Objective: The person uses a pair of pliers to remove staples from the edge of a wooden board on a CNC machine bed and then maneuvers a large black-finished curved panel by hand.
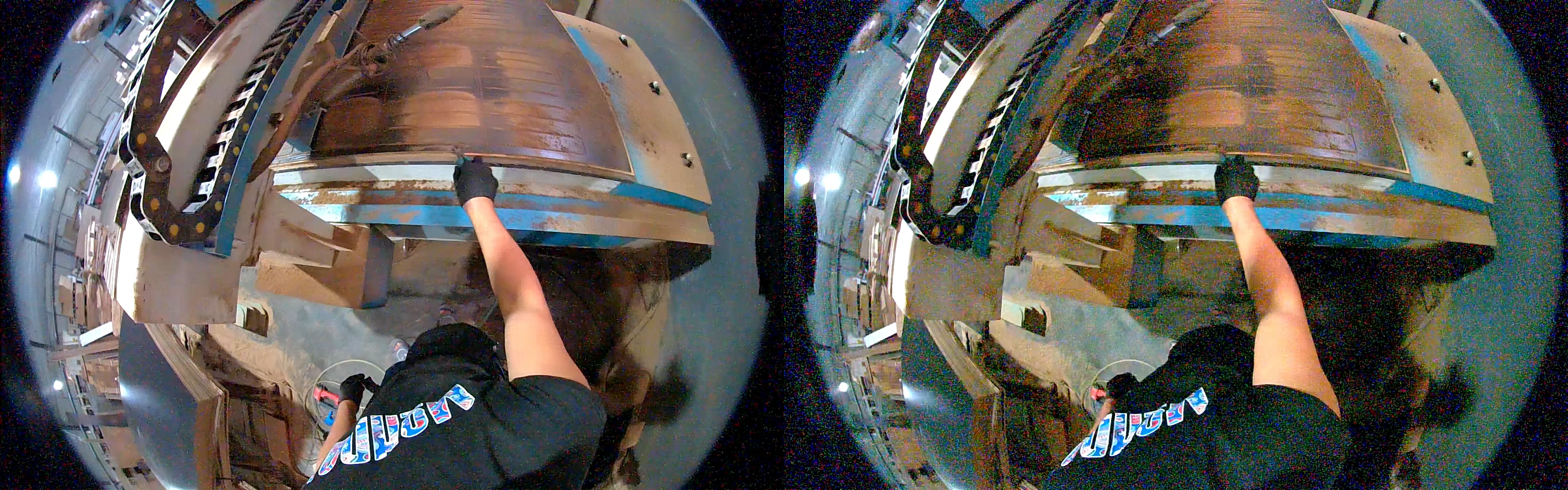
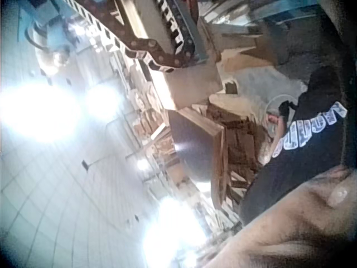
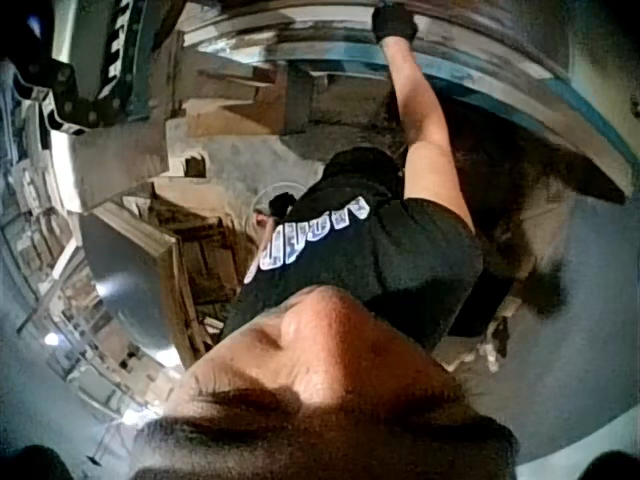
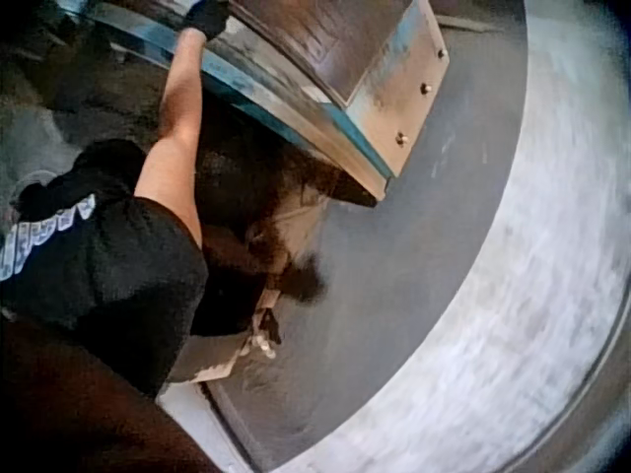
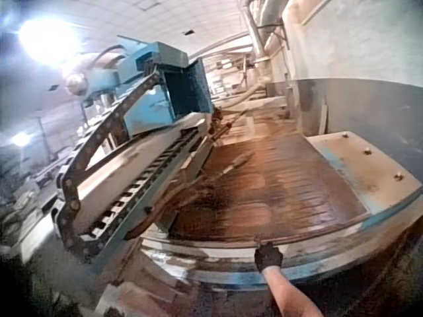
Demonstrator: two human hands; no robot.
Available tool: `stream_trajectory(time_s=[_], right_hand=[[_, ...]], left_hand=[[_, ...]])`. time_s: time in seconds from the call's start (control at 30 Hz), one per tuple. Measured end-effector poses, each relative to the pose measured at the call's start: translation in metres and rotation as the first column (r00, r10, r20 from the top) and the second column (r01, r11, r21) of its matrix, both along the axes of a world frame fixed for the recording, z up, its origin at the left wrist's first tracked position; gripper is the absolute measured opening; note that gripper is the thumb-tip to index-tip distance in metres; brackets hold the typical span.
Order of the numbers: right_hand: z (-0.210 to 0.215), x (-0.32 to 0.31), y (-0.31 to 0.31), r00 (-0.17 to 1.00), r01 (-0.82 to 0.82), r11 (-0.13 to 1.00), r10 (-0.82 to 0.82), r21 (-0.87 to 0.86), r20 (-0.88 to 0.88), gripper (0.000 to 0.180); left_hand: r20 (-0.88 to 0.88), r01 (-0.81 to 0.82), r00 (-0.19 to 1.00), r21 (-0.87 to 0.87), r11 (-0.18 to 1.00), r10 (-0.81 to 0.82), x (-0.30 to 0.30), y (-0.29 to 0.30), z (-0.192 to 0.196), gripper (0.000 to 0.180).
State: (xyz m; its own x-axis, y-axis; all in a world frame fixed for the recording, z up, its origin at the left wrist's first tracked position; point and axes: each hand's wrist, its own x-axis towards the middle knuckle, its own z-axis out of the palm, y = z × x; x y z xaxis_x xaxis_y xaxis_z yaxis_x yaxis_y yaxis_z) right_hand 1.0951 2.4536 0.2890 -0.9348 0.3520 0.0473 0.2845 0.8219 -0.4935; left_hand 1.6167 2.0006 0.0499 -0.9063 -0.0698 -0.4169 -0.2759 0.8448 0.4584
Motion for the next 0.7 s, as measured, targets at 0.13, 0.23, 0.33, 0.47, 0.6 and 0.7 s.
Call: stream_trajectory(time_s=[0.13, 0.23, 0.33, 0.47, 0.6, 0.7], right_hand=[[0.001, -0.01, -0.038, 0.991, -0.134, 0.991, 0.134, 0.011, -0.019, 0.039], [0.001, -0.017, -0.063, 0.981, -0.188, 0.982, 0.188, -0.003, 0.051, 0.044], [0.002, -0.026, -0.083, 0.931, -0.331, 0.943, 0.326, 0.005, 0.167, 0.049], [0.006, -0.021, -0.103, 0.945, -0.286, 0.957, 0.29, -0.05, 0.148, 0.04], [-0.02, -0.013, -0.094, 0.884, -0.465, 0.882, 0.467, 0.074, -0.02, 0.047], [0.006, 0.004, -0.062, 0.879, -0.469, 0.882, 0.462, -0.037, -0.115, 0.045]], left_hand=[[-0.049, 0.302, 0.943, -0.284, 0.91, -0.328, 0.022, 0.006, -0.002, 0.032], [0.205, -0.426, 0.895, 0.136, 0.894, 0.396, 0.04, 0.023, 0.0, 0.031], [0.162, -0.228, 0.962, 0.022, 0.973, 0.221, 0.049, 0.029, -0.004, 0.031], [0.17, -0.164, 0.972, -0.019, 0.986, 0.165, 0.057, 0.037, -0.012, 0.029], [0.184, -0.029, 0.982, -0.092, 0.995, 0.046, 0.049, 0.038, -0.014, 0.028], [0.233, 0.123, 0.969, -0.18, 0.976, -0.079, 0.038, 0.033, -0.018, 0.027]])
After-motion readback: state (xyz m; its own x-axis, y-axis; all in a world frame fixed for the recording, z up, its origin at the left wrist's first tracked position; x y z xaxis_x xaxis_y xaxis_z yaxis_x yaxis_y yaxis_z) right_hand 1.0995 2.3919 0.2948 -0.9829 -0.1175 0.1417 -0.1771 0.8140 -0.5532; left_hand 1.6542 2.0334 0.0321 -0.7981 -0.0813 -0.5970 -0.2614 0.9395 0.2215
